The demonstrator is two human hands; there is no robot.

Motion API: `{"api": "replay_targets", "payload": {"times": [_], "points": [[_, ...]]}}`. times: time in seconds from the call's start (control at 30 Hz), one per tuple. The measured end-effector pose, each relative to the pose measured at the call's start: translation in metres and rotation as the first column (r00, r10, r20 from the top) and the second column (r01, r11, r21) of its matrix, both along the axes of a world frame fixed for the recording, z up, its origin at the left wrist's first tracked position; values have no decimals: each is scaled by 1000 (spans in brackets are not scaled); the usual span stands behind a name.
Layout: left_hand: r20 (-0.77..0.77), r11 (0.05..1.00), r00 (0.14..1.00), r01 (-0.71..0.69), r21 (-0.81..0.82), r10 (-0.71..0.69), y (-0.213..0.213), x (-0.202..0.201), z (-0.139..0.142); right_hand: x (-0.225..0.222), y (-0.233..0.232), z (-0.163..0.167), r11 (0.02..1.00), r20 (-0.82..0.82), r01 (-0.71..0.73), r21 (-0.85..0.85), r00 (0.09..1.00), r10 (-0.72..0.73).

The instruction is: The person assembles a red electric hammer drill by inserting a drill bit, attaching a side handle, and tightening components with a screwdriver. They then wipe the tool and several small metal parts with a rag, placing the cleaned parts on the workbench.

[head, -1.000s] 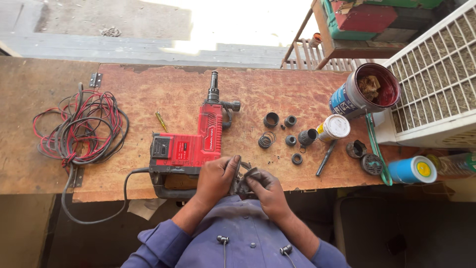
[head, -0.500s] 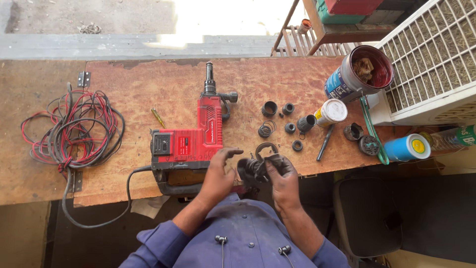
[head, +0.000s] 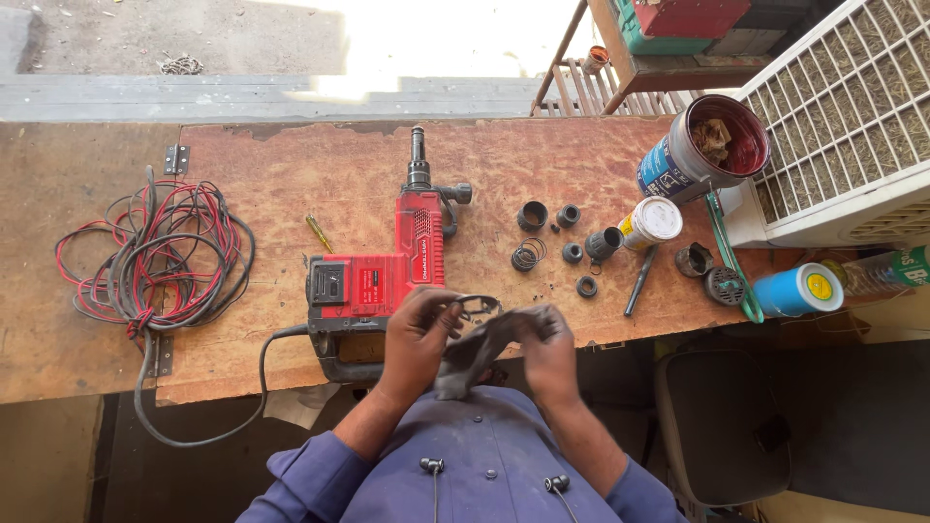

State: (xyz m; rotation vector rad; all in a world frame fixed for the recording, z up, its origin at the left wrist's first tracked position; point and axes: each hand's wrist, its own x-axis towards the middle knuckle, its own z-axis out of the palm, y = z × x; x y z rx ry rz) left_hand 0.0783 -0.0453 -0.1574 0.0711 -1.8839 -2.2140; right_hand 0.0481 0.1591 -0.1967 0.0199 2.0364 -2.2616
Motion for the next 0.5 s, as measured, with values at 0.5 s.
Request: {"api": "replay_targets", "payload": {"times": [0.5], "points": [[-247, 1000, 969, 22, -16, -25, 6, 6, 17, -13, 48, 77, 459, 155, 42, -887, 965, 210]]}}
